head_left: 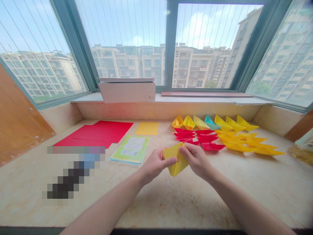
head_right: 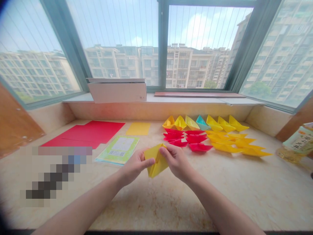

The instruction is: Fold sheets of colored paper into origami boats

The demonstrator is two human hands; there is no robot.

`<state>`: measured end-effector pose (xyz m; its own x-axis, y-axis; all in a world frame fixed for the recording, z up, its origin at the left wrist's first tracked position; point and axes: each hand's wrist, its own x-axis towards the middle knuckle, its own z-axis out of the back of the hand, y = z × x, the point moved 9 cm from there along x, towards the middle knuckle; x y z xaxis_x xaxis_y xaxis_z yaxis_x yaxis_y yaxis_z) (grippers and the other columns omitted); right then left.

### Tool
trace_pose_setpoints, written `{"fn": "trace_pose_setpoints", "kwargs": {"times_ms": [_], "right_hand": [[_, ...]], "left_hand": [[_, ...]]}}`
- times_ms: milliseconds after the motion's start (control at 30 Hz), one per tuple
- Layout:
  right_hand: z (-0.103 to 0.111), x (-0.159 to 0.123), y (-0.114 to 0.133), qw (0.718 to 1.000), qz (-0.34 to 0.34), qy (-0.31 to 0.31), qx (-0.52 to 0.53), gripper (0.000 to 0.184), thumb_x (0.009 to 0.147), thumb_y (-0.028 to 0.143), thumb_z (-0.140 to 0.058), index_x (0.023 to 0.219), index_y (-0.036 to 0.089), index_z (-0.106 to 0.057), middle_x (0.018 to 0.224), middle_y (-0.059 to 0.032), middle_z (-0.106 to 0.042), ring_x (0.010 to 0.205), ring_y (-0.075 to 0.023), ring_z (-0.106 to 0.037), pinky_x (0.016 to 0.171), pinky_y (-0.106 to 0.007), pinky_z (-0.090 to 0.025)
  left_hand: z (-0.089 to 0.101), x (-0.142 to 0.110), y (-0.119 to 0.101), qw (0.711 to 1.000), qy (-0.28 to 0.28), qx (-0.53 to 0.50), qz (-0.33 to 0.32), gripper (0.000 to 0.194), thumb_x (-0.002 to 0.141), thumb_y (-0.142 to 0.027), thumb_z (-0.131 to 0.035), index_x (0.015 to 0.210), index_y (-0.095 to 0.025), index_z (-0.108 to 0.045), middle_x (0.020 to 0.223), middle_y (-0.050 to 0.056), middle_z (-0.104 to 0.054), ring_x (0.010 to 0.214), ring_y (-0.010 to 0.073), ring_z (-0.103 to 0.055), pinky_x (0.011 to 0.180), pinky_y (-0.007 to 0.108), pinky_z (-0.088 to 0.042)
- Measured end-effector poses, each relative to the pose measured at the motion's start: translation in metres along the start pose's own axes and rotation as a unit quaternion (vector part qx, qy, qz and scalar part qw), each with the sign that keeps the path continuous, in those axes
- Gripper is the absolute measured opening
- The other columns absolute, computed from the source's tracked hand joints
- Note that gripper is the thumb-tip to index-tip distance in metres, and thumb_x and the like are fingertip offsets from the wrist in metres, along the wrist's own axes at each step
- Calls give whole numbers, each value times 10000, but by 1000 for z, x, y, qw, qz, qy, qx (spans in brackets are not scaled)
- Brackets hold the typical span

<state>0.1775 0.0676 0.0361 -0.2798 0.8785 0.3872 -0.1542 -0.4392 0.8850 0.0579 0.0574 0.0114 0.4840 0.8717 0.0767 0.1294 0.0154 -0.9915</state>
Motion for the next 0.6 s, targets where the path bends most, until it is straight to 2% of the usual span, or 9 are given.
{"fn": "trace_pose_setpoints", "kwargs": {"times_ms": [67, 133, 200, 300, 367, 500, 533, 600], "right_hand": [[8, 0, -6, 997, -9, -61, 36, 424, 941, 535, -507, 710, 182, -548, 613, 12, -525, 526, -119, -452, 459, -222, -337], [9, 0, -14, 994, -25, -89, 56, 426, 929, 555, -517, 737, 177, -565, 625, 2, -547, 532, -128, -480, 457, -224, -356], [8, 0, -21, 993, -39, -93, 61, 433, 919, 567, -528, 740, 175, -569, 618, -2, -550, 529, -134, -499, 455, -227, -368], [10, 1, -26, 994, -43, -86, 54, 433, 908, 569, -547, 739, 171, -574, 635, -13, -574, 547, -144, -530, 474, -235, -399], [10, 2, -25, 996, -37, -59, 57, 433, 897, 578, -560, 758, 169, -583, 654, -20, -596, 562, -149, -549, 492, -239, -417], [-1, 1, -23, 994, -50, 68, 65, 461, 892, 600, -551, 817, 150, -618, 686, -42, -641, 596, -163, -598, 512, -237, -431], [-3, 0, -23, 993, -59, 83, 51, 460, 891, 593, -558, 802, 146, -620, 676, -42, -642, 589, -161, -598, 503, -231, -423], [-2, 0, -23, 994, -73, 73, 22, 459, 887, 580, -571, 744, 145, -610, 639, -34, -626, 557, -149, -576, 477, -220, -398]], "left_hand": [[-6, 1, 5, 998, 26, -59, 15, 490, 754, -500, -764, 1030, -111, -651, 871, 63, -665, 751, 148, -616, 718, 265, -477], [-9, 0, 12, 996, 40, -74, 38, 511, 804, -538, -701, 1047, -90, -655, 912, 98, -679, 775, 165, -648, 780, 309, -506], [-6, 1, 15, 998, 22, -46, 42, 517, 834, -556, -657, 1033, -80, -656, 919, 117, -688, 775, 181, -671, 784, 331, -526], [1, 2, 13, 1000, -1, 24, 19, 498, 854, -558, -628, 1003, -83, -648, 883, 117, -697, 695, 179, -680, 668, 302, -537], [2, 3, 11, 998, 1, 55, 10, 481, 875, -557, -597, 978, -89, -640, 857, 110, -701, 630, 164, -672, 597, 278, -524], [-2, 1, 9, 992, 9, 125, 19, 423, 900, -519, -574, 924, -101, -630, 813, 94, -703, 586, 148, -662, 547, 251, -506], [-3, 0, 8, 990, 8, 140, 21, 418, 899, -515, -577, 909, -101, -628, 793, 90, -700, 574, 146, -657, 536, 245, -501], [-4, -2, 8, 988, -2, 154, 20, 430, 893, -529, -576, 885, -100, -615, 754, 86, -690, 551, 144, -650, 514, 238, -491]]}}
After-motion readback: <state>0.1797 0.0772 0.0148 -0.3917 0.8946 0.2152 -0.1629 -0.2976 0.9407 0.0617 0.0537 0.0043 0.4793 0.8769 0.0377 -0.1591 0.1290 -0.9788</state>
